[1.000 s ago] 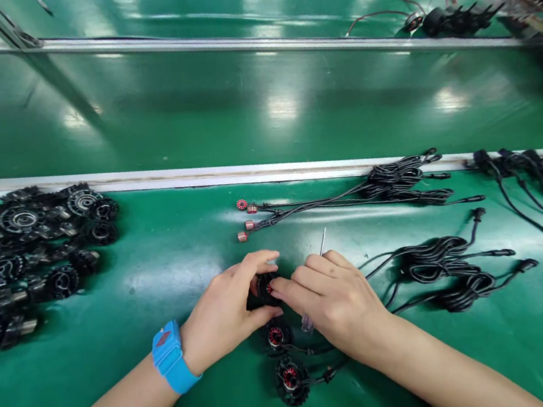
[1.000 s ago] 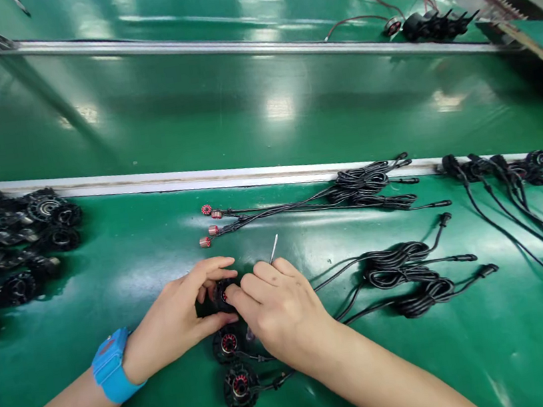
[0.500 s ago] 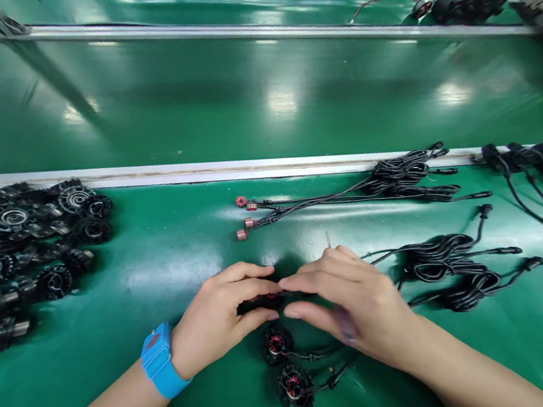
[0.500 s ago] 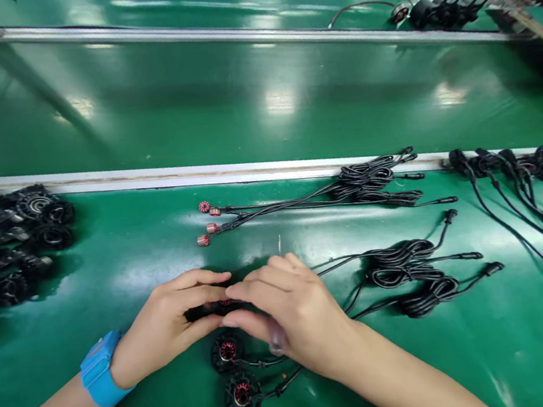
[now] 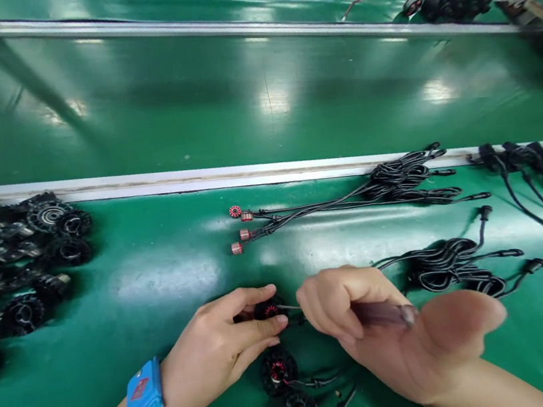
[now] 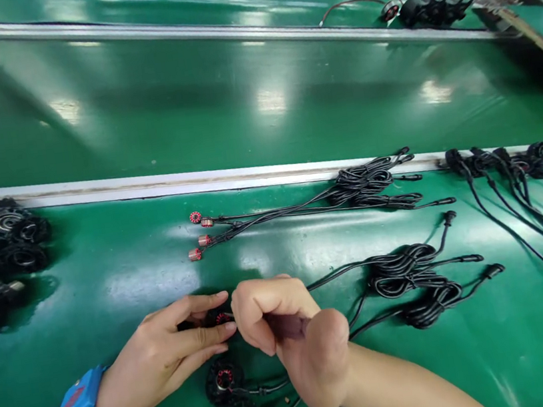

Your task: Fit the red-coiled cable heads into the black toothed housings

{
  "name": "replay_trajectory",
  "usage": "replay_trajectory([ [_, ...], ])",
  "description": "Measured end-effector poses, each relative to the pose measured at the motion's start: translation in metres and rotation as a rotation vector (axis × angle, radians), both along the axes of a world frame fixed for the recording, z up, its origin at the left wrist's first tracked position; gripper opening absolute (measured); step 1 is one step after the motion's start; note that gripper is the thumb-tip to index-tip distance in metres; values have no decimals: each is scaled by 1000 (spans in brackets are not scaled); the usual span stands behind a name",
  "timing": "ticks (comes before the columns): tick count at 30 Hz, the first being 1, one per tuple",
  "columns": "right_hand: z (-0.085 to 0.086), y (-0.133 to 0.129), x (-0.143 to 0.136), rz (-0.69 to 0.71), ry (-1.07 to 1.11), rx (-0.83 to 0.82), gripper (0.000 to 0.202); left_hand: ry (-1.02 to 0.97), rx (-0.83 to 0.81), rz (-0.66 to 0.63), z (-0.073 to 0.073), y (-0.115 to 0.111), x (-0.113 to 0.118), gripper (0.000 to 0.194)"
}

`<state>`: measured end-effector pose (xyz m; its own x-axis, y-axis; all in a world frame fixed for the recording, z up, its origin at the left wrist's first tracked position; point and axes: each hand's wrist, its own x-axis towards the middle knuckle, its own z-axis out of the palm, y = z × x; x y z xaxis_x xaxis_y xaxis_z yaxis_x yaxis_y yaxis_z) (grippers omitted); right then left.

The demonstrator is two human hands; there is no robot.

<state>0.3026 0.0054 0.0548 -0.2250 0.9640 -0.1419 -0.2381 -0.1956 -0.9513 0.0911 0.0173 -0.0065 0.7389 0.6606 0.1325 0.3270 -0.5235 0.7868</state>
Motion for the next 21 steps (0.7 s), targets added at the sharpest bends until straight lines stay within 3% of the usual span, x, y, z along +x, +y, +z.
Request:
replay_trajectory([
  [4,-9,-3,3,35,-1,56,78,-7,16,1,0,0,1,25],
  [8,-19,-6,10,179,-56,122,74,-12,7,10,0,1,3,26],
  [13,-18,-5,10,257,-140,39,62,-2,-9,14,1,1,2,25],
  [21,-21,3,3,322,-52,103,71,23,-80,-10,0,0,1,20],
])
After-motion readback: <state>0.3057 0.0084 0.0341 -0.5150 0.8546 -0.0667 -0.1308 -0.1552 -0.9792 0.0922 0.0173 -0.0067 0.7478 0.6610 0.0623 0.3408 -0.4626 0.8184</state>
